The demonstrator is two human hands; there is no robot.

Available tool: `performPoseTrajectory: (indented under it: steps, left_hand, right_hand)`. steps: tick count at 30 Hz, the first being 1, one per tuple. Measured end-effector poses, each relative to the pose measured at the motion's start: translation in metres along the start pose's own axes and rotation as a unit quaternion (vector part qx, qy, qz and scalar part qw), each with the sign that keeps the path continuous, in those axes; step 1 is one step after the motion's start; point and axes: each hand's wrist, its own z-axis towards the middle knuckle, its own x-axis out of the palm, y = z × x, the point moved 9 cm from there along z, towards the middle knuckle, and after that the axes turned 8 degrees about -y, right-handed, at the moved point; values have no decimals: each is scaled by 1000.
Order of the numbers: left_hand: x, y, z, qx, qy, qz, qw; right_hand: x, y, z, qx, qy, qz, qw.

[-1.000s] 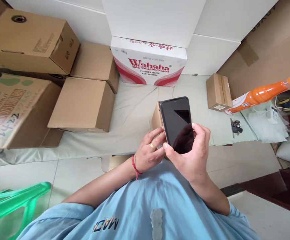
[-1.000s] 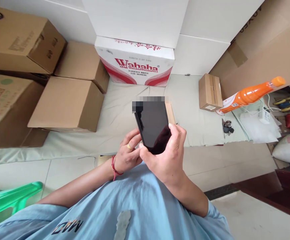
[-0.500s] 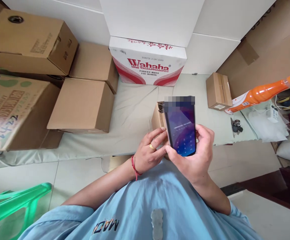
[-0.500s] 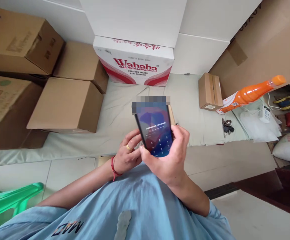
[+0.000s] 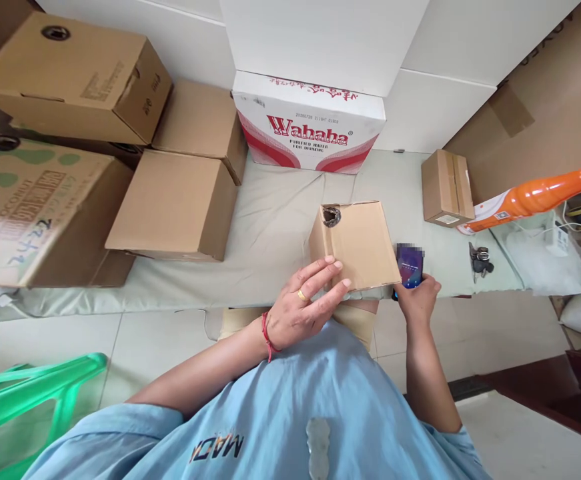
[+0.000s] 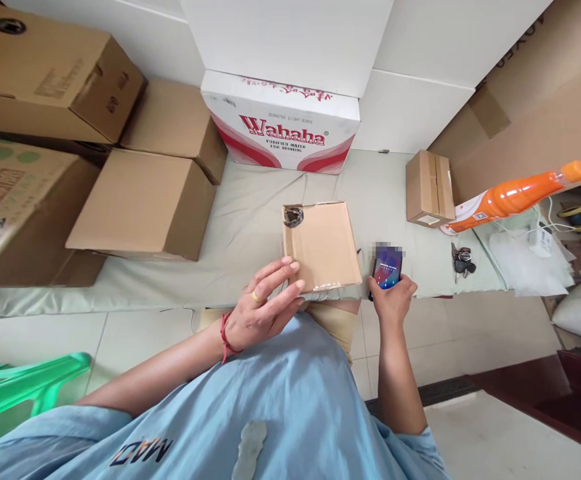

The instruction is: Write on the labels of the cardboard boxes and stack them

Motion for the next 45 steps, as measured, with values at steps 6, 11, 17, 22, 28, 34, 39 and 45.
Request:
performPoseTrajectory:
  steps: [6, 11, 17, 22, 28, 34, 39, 45]
  left_hand:
    - [-13, 27, -19, -122, -54, 24, 991]
    - [2, 107, -60, -370, -33, -12, 928]
    - [45, 157, -76, -425, 96, -78, 897]
    - [61, 148, -62, -394, 158, -135, 895]
    - [47, 146, -70, -401, 139, -106, 899]
    - [41, 164, -89, -444, 78, -82, 889]
    - [51, 155, -85, -447, 118, -161, 872]
    - [22, 125, -57, -447, 125, -221, 858]
  right_hand:
    - [22, -11, -2, -12, 33, -39, 999]
    - [14, 4, 3, -99, 6, -34, 994]
    - [7, 60, -39, -247, 149, 195, 937]
    - [19, 93, -78, -251, 245, 290, 890]
    - [31, 99, -78, -145, 244, 417, 863]
    - [47, 103, -77, -86, 260, 427, 862]
    - [59, 99, -86, 13, 300, 470, 830]
    - [70, 95, -95, 102, 349, 519, 774]
